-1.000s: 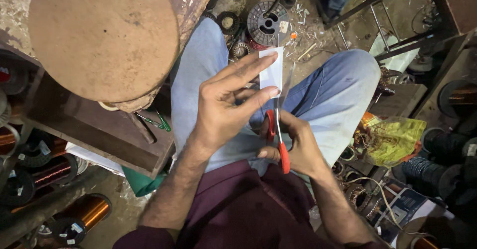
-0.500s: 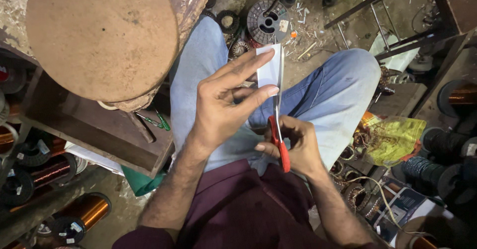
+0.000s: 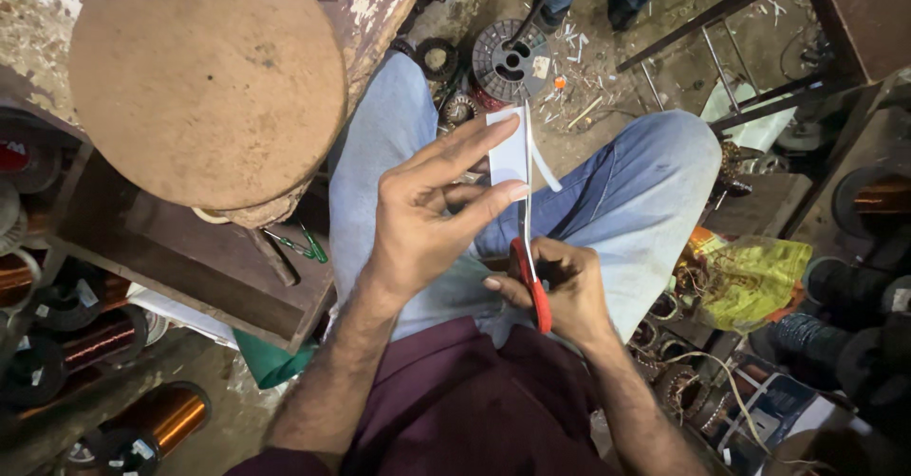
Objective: The person cuts small rectangular pieces of white paper using scissors and inserts them into the slots of a circular metal motor component. The person repeats this process, cutting paper and placing it into the component while sitting on the floor in a workshop.
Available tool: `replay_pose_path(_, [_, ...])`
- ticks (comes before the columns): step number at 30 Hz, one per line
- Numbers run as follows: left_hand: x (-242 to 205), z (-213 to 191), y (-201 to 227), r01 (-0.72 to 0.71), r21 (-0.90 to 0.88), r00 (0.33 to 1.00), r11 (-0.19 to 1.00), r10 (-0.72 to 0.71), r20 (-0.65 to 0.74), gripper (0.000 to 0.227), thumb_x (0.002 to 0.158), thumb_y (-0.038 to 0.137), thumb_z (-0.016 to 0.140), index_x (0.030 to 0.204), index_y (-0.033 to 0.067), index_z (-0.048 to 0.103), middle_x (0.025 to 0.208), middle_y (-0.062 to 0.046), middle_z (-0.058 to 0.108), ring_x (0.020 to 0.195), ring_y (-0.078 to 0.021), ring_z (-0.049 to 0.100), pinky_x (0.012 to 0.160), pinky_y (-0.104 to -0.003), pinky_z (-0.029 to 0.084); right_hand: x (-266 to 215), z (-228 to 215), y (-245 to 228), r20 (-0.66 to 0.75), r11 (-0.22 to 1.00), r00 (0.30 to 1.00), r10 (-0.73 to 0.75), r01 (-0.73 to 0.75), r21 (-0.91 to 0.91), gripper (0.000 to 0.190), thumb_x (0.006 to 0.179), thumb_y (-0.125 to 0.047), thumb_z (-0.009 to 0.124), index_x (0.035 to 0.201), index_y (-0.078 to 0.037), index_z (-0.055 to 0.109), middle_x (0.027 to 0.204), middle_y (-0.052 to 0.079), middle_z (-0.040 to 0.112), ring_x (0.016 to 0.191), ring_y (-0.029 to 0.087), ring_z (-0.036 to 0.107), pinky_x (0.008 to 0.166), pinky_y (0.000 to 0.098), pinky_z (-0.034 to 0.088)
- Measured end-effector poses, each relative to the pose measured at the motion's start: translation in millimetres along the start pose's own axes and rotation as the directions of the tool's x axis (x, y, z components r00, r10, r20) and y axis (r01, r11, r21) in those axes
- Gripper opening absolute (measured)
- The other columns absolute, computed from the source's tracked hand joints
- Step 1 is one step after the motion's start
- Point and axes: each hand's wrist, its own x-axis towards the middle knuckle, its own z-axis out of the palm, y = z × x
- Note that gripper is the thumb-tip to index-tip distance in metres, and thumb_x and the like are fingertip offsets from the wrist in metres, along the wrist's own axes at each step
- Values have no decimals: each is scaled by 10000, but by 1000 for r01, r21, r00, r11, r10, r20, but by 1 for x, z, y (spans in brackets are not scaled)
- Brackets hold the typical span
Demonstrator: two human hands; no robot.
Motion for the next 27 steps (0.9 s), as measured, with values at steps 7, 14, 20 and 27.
replay_pose_path(7, [-2, -1, -1, 51, -14, 999, 999, -51, 3, 523, 930, -60, 783, 1419, 39, 625, 1546, -157, 547, 1239, -134, 636, 925, -237, 634, 1, 5, 6, 43, 999, 999, 11, -13, 42, 255, 748, -78, 888, 922, -23, 710, 839, -45, 732, 756, 28, 616, 702, 229, 549])
replay_pose_path(14, [-4, -3, 0, 48, -60, 998, 997, -45, 42, 527, 935, -46, 763, 1431, 40, 606, 1579, -155, 516, 1192, -106, 642, 880, -224, 642, 7, -4, 2, 112, 999, 993, 28, -31, 32, 330, 713, -109, 923, 961, -32, 720, 799, -42, 699, 721, 39, 601, 672, 225, 516])
replay_pose_path(20, [-8, -8, -2, 9, 8, 1000, 1000, -10, 24, 525, 937, -51, 763, 1430, 26, 600, 1574, -163, 526, 1236, -124, 637, 864, -225, 643, 7, -3, 14, 57, 999, 998, 38, -40, 33, 262, 773, -112, 928, 877, -26, 704, 739, -45, 634, 678, 41, 530, 610, 231, 454])
replay_pose_path(27, [-9, -17, -5, 51, -199, 999, 979, -53, -4, 564, 912, -43, 743, 1431, 31, 536, 1564, -114, 484, 1276, -157, 641, 971, -278, 630, -11, -21, 2, 49, 873, 934, 353, -310, -376, 329, 636, -131, 991, 790, -15, 724, 621, 3, 653, 560, 74, 538, 503, 271, 429])
